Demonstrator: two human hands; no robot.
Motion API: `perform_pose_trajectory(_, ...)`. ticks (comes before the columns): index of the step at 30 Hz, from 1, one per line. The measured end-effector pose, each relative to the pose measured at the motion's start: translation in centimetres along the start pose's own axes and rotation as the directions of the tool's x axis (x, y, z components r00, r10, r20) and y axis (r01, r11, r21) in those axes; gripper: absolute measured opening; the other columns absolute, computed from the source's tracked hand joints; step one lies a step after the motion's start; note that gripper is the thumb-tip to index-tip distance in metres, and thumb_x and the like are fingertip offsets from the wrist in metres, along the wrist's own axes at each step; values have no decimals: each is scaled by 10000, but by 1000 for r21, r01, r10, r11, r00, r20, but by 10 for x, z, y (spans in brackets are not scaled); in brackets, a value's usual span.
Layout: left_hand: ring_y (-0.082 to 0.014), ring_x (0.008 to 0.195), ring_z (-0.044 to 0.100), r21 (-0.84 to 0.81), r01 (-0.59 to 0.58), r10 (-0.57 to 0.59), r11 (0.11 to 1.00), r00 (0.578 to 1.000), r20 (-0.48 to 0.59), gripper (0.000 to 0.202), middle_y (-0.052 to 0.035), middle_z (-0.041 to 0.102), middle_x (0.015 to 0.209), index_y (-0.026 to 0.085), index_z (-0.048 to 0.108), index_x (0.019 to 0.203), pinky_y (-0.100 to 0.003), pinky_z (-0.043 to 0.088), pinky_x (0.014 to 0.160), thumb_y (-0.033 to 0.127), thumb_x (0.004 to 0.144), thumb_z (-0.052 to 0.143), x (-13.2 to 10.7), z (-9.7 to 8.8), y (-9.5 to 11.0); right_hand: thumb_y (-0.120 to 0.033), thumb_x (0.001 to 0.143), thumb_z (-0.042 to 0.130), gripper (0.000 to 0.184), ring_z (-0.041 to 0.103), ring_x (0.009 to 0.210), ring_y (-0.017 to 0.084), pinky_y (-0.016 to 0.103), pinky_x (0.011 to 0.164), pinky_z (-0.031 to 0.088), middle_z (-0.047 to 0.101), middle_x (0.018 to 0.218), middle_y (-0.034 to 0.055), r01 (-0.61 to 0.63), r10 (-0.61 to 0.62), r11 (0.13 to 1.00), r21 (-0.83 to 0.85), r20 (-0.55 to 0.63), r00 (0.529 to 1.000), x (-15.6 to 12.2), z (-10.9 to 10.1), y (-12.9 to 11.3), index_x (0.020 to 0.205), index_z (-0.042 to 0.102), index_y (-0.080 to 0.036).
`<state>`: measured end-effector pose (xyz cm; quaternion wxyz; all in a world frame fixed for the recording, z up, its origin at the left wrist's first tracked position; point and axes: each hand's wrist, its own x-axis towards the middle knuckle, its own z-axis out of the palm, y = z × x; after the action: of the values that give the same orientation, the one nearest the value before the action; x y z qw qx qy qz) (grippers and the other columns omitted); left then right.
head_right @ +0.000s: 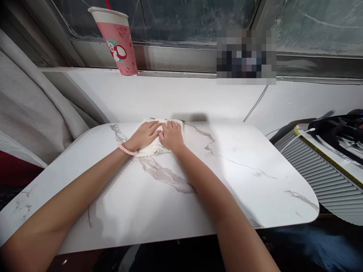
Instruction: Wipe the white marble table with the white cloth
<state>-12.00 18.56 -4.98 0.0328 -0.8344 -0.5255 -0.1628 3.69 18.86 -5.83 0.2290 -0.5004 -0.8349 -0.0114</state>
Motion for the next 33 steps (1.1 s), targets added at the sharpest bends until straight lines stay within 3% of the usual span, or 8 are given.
perform_pose_trajectory(3, -253, 1336, 429, 10, 33, -33, 999, 999, 3, 488, -129, 499, 1433, 155, 476, 1370, -454, 298, 1130, 368, 978, 277, -17, -9, -29, -219, 945, 382, 394, 432, 1263, 303, 459, 1090, 277, 558, 1312, 173, 68, -68, 998, 12, -10, 998, 13, 13, -23, 1287, 541, -104)
perform_pose_trajectory(8, -239, 1356, 406, 27, 131, -132, 991, 991, 35, 546, -111, 489, 1448, 159, 461, 1388, -437, 291, 1138, 433, 968, 245, -68, -36, -81, -263, 970, 376, 389, 425, 1272, 314, 478, 1087, 277, 552, 1306, 181, 159, -159, 985, 70, -2, 987, 31, 38, -87, 1285, 539, -102)
perform_pose_trajectory(12, -235, 1356, 407, 89, 258, -259, 962, 966, 2, 579, -116, 487, 1448, 148, 453, 1397, -427, 288, 1140, 444, 964, 207, -110, -51, -97, -263, 975, 387, 368, 424, 1289, 290, 471, 1096, 283, 548, 1324, 168, 253, -256, 956, 146, 6, 967, 36, 48, -125, 1278, 536, -117)
perform_pose_trajectory(18, -328, 1348, 416, 266, 401, -391, 877, 916, -93, 604, -210, 469, 1439, 58, 450, 1394, -513, 288, 1120, 396, 976, 175, -148, -50, -64, -223, 965, 411, 329, 439, 1298, 217, 410, 1122, 297, 559, 1345, 98, 434, -448, 863, 260, -8, 894, 27, 44, -129, 1257, 557, -181)
perform_pose_trajectory(24, -363, 1270, 497, 343, 445, -395, 827, 895, -208, 569, -237, 543, 1355, 49, 495, 1345, -550, 364, 1049, 354, 976, 188, -153, -43, -31, -258, 964, 431, 402, 390, 1364, 192, 391, 1159, 268, 482, 1455, 63, 446, -484, 843, 302, 62, 873, 19, 34, -119, 1349, 521, -187)
perform_pose_trajectory(29, -382, 1218, 527, 339, 419, -338, 842, 901, -273, 520, -247, 572, 1313, 44, 523, 1301, -588, 394, 999, 310, 946, 253, -129, -29, -13, -304, 955, 454, 398, 378, 1388, 186, 372, 1173, 267, 480, 1467, 12, 389, -435, 860, 330, 77, 897, 15, 29, -88, 1343, 535, -273)
perform_pose_trajectory(33, -382, 1215, 527, 307, 336, -279, 890, 936, -215, 488, -265, 567, 1308, 45, 532, 1286, -582, 389, 1001, 285, 953, 268, -78, -11, 16, -284, 944, 473, 400, 412, 1362, 193, 404, 1159, 291, 495, 1455, 38, 329, -359, 903, 277, 63, 931, 11, 14, -30, 1336, 541, -246)
